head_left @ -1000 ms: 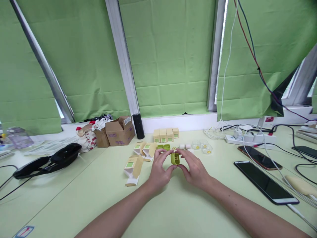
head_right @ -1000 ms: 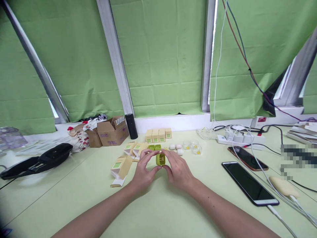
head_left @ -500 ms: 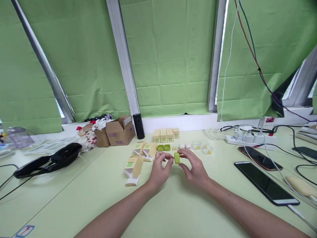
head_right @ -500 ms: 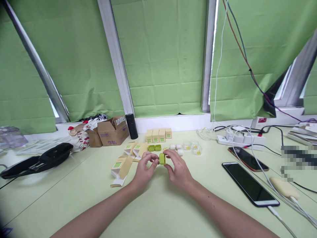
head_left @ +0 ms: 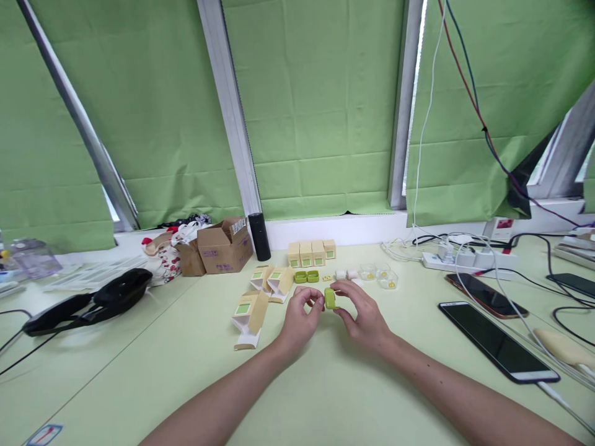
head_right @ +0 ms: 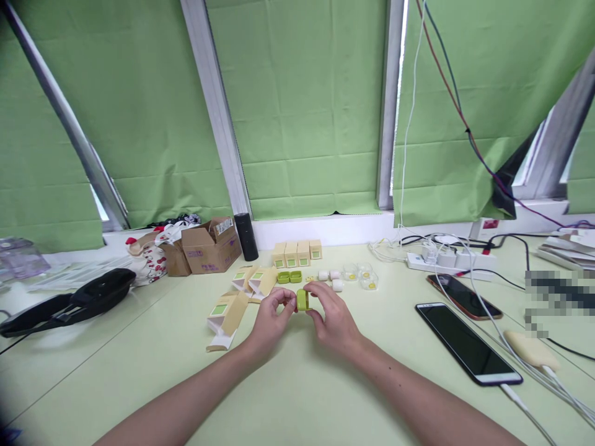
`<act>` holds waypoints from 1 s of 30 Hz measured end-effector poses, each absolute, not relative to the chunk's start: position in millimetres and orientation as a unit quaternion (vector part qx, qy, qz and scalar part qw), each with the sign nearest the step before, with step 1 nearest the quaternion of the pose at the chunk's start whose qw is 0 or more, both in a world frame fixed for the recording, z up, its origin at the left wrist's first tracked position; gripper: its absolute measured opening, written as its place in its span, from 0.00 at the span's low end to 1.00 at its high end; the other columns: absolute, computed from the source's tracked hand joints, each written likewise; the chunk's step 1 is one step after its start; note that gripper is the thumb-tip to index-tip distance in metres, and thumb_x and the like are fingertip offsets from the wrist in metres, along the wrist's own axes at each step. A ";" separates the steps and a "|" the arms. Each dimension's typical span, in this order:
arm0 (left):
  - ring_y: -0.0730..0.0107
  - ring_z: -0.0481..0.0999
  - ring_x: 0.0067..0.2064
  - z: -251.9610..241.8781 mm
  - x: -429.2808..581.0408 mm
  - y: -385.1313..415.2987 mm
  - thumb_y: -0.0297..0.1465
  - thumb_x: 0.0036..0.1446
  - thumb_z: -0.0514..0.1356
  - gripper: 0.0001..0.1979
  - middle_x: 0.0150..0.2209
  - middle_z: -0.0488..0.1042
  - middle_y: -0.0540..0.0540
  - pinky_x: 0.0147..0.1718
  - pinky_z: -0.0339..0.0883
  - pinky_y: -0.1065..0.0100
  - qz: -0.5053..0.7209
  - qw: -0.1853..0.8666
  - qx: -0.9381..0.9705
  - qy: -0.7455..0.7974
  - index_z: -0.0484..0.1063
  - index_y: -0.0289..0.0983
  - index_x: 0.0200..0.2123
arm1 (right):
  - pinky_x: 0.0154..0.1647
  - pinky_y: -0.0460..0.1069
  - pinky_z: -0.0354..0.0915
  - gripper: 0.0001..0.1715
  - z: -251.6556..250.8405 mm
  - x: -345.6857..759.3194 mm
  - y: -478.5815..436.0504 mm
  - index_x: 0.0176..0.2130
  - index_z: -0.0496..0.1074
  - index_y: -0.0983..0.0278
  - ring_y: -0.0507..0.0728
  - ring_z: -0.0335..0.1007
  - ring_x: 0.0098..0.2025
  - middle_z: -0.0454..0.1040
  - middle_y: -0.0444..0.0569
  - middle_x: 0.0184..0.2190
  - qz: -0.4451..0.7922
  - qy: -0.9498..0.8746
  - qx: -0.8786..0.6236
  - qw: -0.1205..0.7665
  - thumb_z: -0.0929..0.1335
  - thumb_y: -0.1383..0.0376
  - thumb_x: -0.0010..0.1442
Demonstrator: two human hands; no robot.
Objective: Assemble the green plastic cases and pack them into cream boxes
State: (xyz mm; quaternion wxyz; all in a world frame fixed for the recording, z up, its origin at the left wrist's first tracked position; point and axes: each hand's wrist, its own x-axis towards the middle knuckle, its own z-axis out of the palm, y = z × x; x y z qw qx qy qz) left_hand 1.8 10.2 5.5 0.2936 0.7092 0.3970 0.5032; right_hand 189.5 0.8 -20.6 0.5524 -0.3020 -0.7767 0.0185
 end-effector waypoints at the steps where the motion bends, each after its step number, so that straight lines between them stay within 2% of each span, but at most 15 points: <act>1: 0.62 0.75 0.40 5.6 1.9 10.4 0.36 0.63 0.60 0.10 0.34 0.74 0.46 0.43 0.69 0.61 0.503 0.299 0.707 0.397 0.73 0.38 0.31 | 0.57 0.65 0.77 0.30 -20.8 189.5 1.0 0.63 0.65 0.56 0.65 0.73 0.59 0.76 0.56 0.56 0.019 -0.777 -0.302 0.552 0.66 0.73 0.65; 30: 0.62 0.76 0.40 6.2 1.5 11.3 0.36 0.62 0.60 0.09 0.34 0.74 0.46 0.42 0.68 0.62 0.504 0.300 0.703 0.402 0.72 0.38 0.31 | 0.55 0.63 0.78 0.28 -19.4 188.9 1.8 0.60 0.67 0.56 0.64 0.76 0.56 0.76 0.55 0.55 0.065 -0.764 -0.318 0.558 0.67 0.74 0.64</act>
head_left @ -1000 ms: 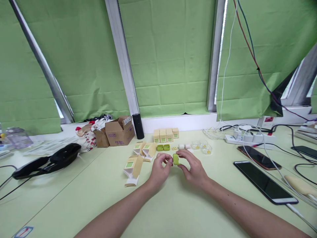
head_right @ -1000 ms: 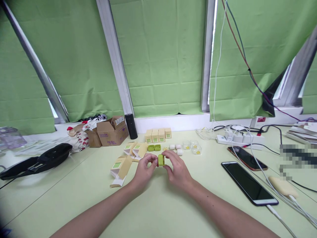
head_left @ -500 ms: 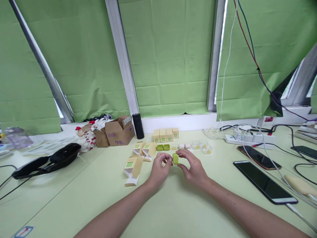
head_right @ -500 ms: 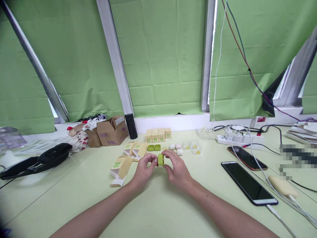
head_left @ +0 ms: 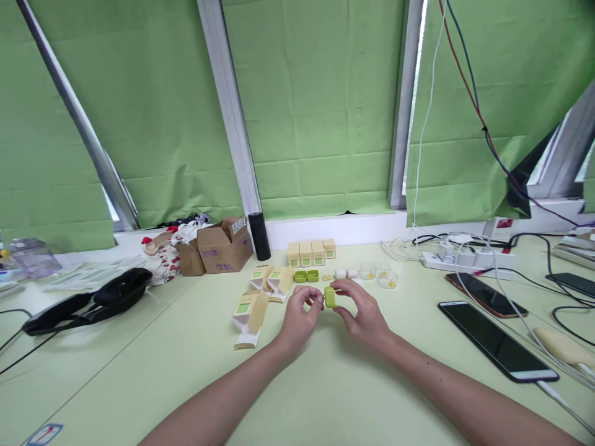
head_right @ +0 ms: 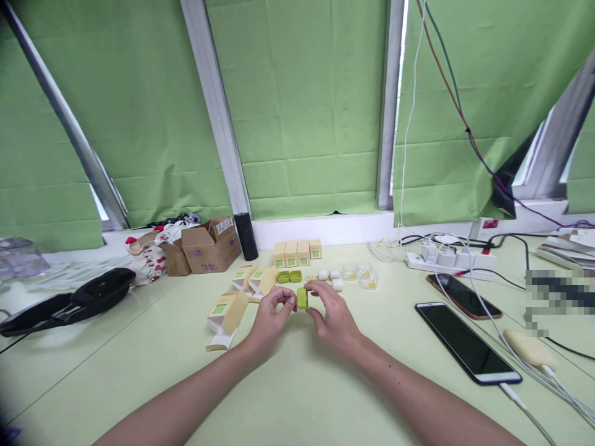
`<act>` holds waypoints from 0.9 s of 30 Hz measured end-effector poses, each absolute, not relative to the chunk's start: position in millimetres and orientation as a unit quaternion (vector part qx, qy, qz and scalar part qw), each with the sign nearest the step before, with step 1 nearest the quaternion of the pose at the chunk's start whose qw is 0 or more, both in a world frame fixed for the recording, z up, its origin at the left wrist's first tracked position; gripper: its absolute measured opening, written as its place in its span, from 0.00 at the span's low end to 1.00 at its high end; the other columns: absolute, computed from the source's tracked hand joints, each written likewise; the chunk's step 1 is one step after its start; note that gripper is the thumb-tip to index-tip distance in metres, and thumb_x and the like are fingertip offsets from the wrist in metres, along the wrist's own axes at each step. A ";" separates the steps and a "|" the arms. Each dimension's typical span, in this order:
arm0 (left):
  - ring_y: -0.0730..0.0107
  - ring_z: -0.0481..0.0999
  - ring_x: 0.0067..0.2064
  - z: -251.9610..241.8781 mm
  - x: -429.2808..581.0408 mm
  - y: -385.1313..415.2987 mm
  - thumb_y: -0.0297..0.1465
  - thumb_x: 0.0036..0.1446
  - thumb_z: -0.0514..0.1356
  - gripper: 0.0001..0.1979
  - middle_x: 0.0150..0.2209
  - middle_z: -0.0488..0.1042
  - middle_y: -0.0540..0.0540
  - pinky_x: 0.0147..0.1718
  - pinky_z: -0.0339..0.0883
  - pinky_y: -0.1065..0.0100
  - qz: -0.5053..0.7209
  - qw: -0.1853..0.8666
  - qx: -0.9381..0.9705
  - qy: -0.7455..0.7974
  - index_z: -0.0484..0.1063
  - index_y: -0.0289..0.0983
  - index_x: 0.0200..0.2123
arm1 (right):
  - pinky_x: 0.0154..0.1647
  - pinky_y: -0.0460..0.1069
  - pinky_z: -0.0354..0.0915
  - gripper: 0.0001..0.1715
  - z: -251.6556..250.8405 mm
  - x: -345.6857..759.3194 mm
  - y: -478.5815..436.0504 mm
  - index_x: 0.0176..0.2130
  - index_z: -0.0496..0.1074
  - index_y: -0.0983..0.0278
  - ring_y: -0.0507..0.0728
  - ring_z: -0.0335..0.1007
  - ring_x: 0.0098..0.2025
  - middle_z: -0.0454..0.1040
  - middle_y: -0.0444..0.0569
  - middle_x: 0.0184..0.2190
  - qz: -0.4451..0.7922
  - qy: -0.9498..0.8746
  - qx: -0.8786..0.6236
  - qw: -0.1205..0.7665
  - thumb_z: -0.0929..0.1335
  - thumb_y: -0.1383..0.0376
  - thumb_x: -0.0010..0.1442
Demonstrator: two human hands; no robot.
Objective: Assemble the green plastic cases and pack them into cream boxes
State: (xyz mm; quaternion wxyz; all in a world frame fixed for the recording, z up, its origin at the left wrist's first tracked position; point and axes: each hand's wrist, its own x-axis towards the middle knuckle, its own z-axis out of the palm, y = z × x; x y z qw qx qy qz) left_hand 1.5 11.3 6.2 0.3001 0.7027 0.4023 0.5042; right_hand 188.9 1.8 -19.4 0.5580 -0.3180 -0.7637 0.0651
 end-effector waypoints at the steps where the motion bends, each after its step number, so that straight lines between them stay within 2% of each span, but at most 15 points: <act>1: 0.62 0.75 0.40 6.3 1.3 11.3 0.36 0.62 0.60 0.09 0.34 0.74 0.46 0.42 0.68 0.62 0.503 0.300 0.703 0.403 0.72 0.38 0.31 | 0.55 0.63 0.78 0.28 -19.4 188.9 1.8 0.60 0.67 0.56 0.64 0.76 0.56 0.76 0.54 0.55 0.066 -0.763 -0.318 0.559 0.67 0.74 0.64; 27: 0.61 0.74 0.40 7.8 0.3 11.7 0.36 0.62 0.60 0.10 0.33 0.74 0.45 0.44 0.66 0.61 0.502 0.298 0.700 0.411 0.72 0.38 0.30 | 0.53 0.63 0.80 0.29 -19.0 189.1 2.8 0.60 0.68 0.56 0.64 0.76 0.55 0.76 0.54 0.54 0.069 -0.756 -0.310 0.572 0.67 0.74 0.62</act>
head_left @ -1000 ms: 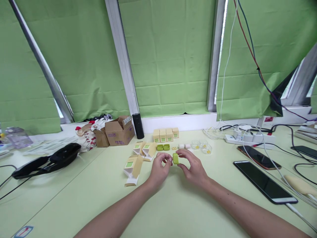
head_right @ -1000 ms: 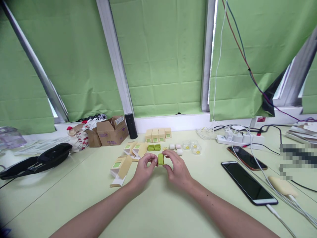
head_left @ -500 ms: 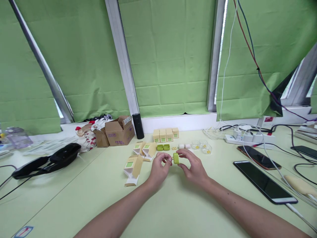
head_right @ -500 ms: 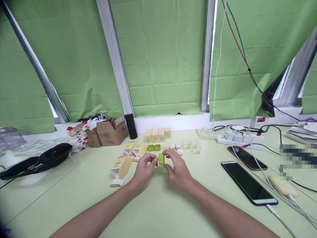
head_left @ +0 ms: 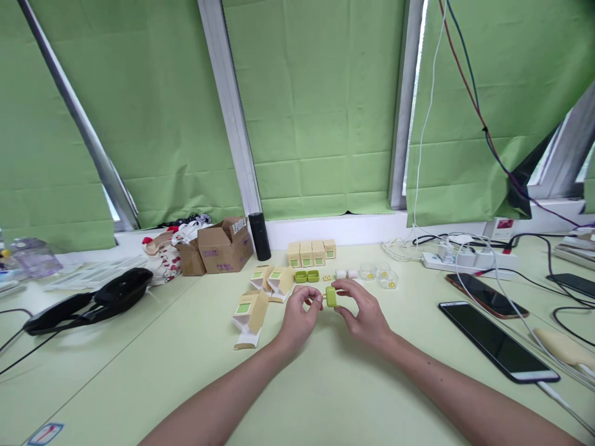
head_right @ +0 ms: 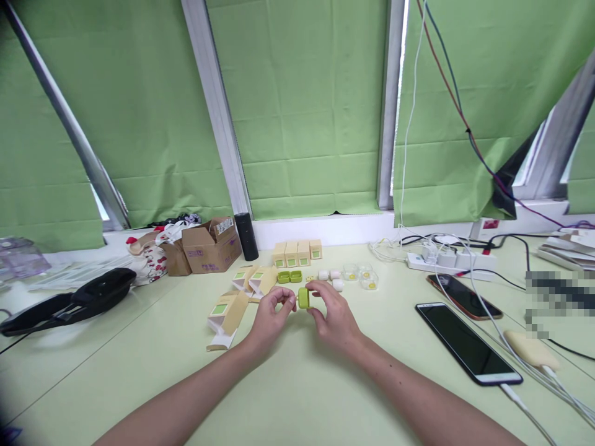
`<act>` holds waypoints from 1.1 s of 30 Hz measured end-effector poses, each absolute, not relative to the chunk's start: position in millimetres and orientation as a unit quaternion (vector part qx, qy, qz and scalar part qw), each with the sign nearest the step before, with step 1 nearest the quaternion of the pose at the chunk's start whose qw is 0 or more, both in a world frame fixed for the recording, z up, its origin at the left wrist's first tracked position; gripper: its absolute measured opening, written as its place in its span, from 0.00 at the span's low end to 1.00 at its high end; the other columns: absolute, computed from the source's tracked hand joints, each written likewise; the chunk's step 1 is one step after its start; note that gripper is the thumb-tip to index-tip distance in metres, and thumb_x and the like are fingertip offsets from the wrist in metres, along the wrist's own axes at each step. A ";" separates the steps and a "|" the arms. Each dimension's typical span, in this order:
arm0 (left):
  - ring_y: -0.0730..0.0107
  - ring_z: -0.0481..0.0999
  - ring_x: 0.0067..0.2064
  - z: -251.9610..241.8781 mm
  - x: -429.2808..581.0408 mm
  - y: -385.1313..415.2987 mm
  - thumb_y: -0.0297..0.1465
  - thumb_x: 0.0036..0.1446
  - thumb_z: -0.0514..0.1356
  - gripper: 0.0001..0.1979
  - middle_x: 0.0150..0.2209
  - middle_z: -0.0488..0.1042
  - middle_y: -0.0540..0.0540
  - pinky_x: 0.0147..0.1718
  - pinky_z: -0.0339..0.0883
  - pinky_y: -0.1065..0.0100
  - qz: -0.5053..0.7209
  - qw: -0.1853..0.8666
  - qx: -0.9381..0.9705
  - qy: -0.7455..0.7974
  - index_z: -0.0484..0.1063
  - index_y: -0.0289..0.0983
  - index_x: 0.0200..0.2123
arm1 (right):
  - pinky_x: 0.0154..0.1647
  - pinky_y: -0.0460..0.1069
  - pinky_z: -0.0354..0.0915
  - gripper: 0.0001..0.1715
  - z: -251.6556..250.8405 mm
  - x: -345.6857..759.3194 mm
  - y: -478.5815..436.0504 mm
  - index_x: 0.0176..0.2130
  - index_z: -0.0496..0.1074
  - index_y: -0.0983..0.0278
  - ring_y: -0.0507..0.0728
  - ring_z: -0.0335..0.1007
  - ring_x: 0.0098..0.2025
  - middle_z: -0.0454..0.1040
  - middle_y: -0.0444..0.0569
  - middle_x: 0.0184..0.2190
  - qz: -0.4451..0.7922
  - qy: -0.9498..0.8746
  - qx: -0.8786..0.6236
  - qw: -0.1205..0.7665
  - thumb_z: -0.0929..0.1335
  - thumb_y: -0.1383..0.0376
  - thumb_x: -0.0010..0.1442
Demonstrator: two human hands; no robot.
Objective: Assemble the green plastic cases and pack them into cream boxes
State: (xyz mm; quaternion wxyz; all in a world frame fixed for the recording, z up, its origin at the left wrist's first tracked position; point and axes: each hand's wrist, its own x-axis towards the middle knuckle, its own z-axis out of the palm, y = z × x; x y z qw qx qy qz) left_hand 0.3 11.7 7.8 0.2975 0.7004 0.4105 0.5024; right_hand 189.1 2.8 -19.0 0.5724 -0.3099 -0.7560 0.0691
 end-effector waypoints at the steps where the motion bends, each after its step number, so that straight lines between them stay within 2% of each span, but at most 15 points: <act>1: 0.61 0.74 0.41 8.1 0.3 11.4 0.36 0.62 0.60 0.10 0.33 0.74 0.45 0.44 0.66 0.61 0.503 0.298 0.700 0.410 0.72 0.38 0.30 | 0.53 0.63 0.80 0.29 -19.2 189.2 3.1 0.60 0.68 0.56 0.64 0.76 0.55 0.76 0.54 0.55 0.070 -0.757 -0.309 0.572 0.67 0.74 0.62; 22: 0.61 0.75 0.39 10.2 -1.9 11.6 0.38 0.61 0.61 0.12 0.32 0.75 0.45 0.43 0.66 0.62 0.513 0.290 0.694 0.415 0.73 0.38 0.27 | 0.52 0.63 0.79 0.30 -18.7 189.7 2.8 0.60 0.68 0.56 0.64 0.75 0.55 0.76 0.54 0.55 0.069 -0.756 -0.314 0.570 0.67 0.74 0.61; 26: 0.63 0.75 0.36 10.5 -2.4 12.0 0.37 0.61 0.61 0.11 0.30 0.74 0.47 0.42 0.66 0.63 0.519 0.296 0.686 0.415 0.72 0.38 0.29 | 0.52 0.63 0.79 0.29 -18.5 189.9 2.9 0.60 0.68 0.56 0.64 0.76 0.55 0.76 0.54 0.55 0.059 -0.756 -0.313 0.571 0.67 0.74 0.62; 33: 0.62 0.75 0.38 5.2 -4.8 18.1 0.37 0.62 0.60 0.10 0.32 0.74 0.46 0.42 0.66 0.62 0.534 0.280 0.677 0.421 0.72 0.38 0.30 | 0.51 0.63 0.79 0.30 -18.7 191.6 3.1 0.61 0.67 0.56 0.65 0.74 0.57 0.75 0.54 0.55 0.043 -0.762 -0.320 0.562 0.67 0.73 0.62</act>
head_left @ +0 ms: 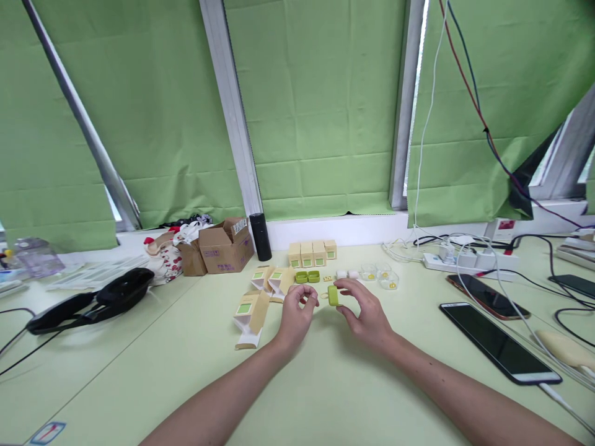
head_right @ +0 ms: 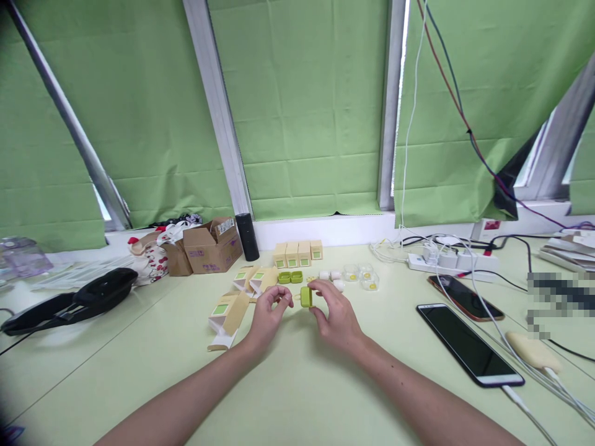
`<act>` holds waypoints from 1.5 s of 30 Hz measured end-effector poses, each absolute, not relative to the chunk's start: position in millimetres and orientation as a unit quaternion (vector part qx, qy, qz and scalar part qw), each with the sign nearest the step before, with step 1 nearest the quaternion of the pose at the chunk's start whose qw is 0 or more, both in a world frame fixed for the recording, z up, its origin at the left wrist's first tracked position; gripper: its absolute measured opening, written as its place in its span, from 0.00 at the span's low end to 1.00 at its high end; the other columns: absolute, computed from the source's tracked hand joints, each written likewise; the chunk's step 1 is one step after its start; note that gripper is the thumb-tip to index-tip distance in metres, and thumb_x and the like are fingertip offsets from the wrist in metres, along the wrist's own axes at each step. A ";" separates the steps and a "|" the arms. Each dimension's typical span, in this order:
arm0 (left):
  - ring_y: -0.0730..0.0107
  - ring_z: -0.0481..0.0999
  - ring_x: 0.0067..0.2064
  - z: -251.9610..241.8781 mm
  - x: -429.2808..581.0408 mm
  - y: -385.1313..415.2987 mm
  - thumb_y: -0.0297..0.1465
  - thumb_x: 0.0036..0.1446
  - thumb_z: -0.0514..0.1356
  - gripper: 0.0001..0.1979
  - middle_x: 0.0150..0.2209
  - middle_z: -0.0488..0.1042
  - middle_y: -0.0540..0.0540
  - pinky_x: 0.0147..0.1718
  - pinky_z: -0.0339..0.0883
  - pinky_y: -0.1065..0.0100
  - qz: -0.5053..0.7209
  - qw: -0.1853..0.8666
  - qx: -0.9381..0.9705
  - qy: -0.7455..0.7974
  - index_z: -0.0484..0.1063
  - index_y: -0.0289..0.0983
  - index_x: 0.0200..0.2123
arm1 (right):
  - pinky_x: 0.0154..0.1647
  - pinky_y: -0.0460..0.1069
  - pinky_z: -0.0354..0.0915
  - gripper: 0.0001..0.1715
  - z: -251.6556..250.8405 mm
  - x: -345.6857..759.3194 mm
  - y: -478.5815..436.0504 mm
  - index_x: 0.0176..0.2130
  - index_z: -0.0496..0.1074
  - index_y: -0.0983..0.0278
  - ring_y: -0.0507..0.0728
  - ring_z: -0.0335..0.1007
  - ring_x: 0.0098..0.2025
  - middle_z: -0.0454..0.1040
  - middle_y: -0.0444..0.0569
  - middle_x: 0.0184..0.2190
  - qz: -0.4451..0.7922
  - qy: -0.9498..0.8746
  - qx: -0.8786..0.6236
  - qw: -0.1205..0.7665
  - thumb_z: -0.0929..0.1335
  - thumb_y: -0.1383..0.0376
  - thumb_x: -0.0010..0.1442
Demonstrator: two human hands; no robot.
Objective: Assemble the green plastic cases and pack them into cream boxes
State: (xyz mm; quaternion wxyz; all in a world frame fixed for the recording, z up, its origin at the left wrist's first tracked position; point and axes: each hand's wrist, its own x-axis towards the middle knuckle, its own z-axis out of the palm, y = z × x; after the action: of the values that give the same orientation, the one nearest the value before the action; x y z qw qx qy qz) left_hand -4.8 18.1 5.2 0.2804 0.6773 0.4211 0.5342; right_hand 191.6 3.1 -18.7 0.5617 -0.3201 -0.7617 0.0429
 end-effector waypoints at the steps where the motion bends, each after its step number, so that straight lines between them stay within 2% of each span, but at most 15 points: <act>1: 0.60 0.75 0.40 4.1 -5.6 19.3 0.37 0.62 0.60 0.10 0.33 0.74 0.45 0.42 0.67 0.61 0.540 0.272 0.674 0.425 0.72 0.38 0.31 | 0.51 0.63 0.79 0.30 -18.7 192.1 3.0 0.61 0.66 0.56 0.65 0.73 0.57 0.75 0.54 0.55 0.040 -0.763 -0.323 0.559 0.67 0.73 0.62; 6: 0.53 0.71 0.54 4.6 -9.3 15.0 0.34 0.63 0.60 0.07 0.46 0.74 0.39 0.54 0.65 0.53 0.546 0.204 0.697 0.417 0.75 0.39 0.41 | 0.56 0.64 0.77 0.32 -17.1 193.4 0.6 0.63 0.64 0.55 0.65 0.71 0.60 0.71 0.56 0.58 0.039 -0.776 -0.329 0.536 0.65 0.75 0.63; 9: 0.51 0.64 0.62 8.0 -9.5 6.3 0.31 0.62 0.62 0.13 0.53 0.71 0.39 0.62 0.61 0.48 0.530 0.168 0.743 0.372 0.75 0.42 0.50 | 0.55 0.64 0.77 0.33 -15.8 193.7 -0.3 0.64 0.63 0.56 0.65 0.71 0.60 0.69 0.58 0.58 0.030 -0.785 -0.330 0.523 0.64 0.75 0.64; 13: 0.49 0.61 0.64 9.9 -7.9 -0.2 0.28 0.60 0.65 0.24 0.58 0.73 0.40 0.64 0.58 0.45 0.500 0.127 0.795 0.319 0.71 0.45 0.59 | 0.57 0.64 0.76 0.33 -14.7 194.6 0.2 0.67 0.60 0.56 0.66 0.70 0.62 0.70 0.58 0.58 -0.006 -0.799 -0.316 0.512 0.64 0.74 0.66; 18: 0.48 0.63 0.62 8.6 -7.3 2.3 0.25 0.59 0.65 0.23 0.56 0.76 0.41 0.62 0.60 0.43 0.499 0.107 0.800 0.314 0.72 0.45 0.56 | 0.57 0.64 0.76 0.27 -11.7 196.3 -1.2 0.64 0.63 0.58 0.67 0.72 0.61 0.74 0.60 0.57 -0.057 -0.812 -0.290 0.504 0.65 0.72 0.68; 23: 0.49 0.64 0.61 8.4 -7.6 4.1 0.24 0.58 0.66 0.22 0.54 0.77 0.42 0.61 0.62 0.43 0.506 0.102 0.796 0.315 0.73 0.45 0.55 | 0.50 0.62 0.78 0.19 -8.8 197.9 -3.4 0.58 0.69 0.59 0.66 0.76 0.57 0.74 0.62 0.57 -0.110 -0.818 -0.284 0.487 0.64 0.71 0.69; 39: 0.49 0.66 0.59 6.6 -5.9 2.6 0.24 0.59 0.64 0.21 0.53 0.78 0.42 0.59 0.64 0.44 0.518 0.082 0.792 0.311 0.74 0.45 0.54 | 0.46 0.61 0.76 0.27 -7.6 193.8 -1.7 0.62 0.65 0.58 0.67 0.72 0.56 0.70 0.62 0.57 -0.132 -0.837 -0.283 0.449 0.59 0.76 0.69; 45: 0.49 0.66 0.59 4.7 -5.7 4.0 0.24 0.59 0.65 0.21 0.53 0.78 0.43 0.60 0.63 0.44 0.520 0.089 0.788 0.316 0.74 0.46 0.55 | 0.47 0.60 0.76 0.25 -8.7 193.6 -0.9 0.60 0.68 0.58 0.67 0.74 0.56 0.71 0.61 0.57 -0.127 -0.828 -0.278 0.470 0.60 0.75 0.69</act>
State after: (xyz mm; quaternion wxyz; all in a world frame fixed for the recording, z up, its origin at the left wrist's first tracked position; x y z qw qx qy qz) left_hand -5.7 4.0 4.7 0.0888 0.7883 0.3159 0.5204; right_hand 193.6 -0.9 -8.7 0.4696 -0.2778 -0.8283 -0.1274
